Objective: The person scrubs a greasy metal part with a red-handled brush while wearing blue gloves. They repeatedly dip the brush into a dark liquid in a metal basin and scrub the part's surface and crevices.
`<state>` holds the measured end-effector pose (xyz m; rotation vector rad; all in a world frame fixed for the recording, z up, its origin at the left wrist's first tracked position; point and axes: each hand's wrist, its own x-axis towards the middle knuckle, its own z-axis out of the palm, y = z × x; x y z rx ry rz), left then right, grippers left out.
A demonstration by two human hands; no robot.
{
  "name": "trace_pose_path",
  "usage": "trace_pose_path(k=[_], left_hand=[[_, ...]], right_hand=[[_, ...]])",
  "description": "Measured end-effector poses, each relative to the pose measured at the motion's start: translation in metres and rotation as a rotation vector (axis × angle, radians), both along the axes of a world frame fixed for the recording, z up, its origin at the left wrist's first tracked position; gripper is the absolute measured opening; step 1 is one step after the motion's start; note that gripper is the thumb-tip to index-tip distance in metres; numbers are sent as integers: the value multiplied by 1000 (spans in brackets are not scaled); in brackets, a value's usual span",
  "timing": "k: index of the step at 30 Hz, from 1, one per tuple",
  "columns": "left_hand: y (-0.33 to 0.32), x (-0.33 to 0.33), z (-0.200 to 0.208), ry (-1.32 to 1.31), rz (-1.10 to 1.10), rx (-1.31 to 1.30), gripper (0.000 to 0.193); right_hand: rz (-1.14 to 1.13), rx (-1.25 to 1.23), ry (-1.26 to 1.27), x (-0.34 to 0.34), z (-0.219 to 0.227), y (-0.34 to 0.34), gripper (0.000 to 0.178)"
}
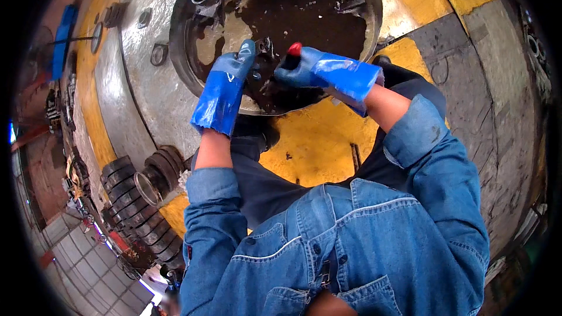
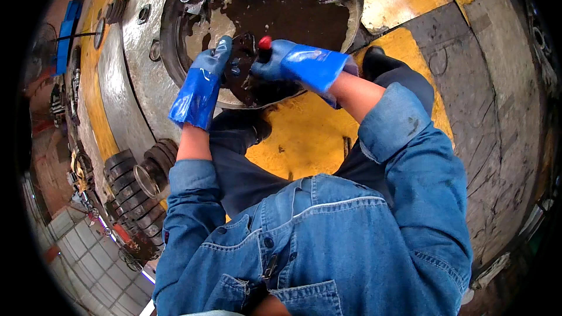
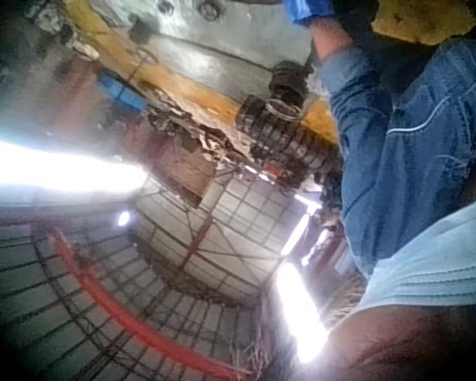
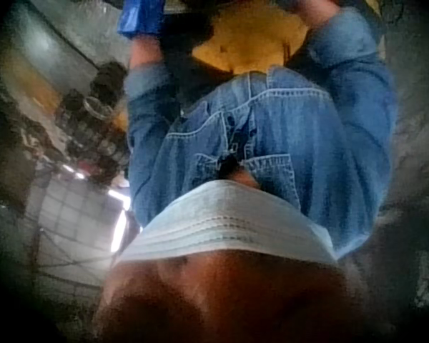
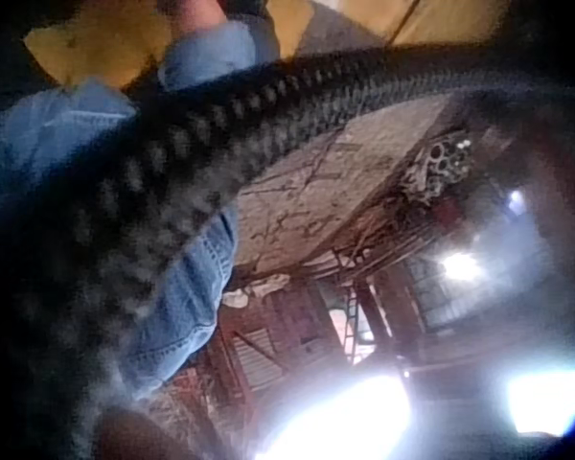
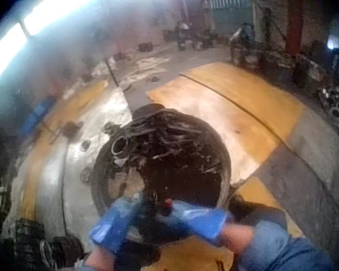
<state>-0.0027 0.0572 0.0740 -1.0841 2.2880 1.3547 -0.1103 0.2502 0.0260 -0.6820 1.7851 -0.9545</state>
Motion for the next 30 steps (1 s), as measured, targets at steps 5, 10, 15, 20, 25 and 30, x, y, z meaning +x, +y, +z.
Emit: trace_pose_path(k=[5,10,15,20,25,30], left_hand=[[-7,1,-11,72,63,13,73],[-10,-3,-23,110,78,20,72],[-15,-3,-30,97,74,-6,68],[6,-6,-1,122,63,42,72],[-7,-20,8,69,15,9,72],[-33,-56,-7,7,-39,46,72]], right_hand=[[236,-254,998,2,-22,-9,31],[-201,-157,-59,-19,-20,2,39],[-294,-516,-526,8,6,26,40],[82,-247,366,-3,-17,11,26],[34,-319,875,2,-18,10,26],[-118,-251,-263,-23,-7,18,34]])
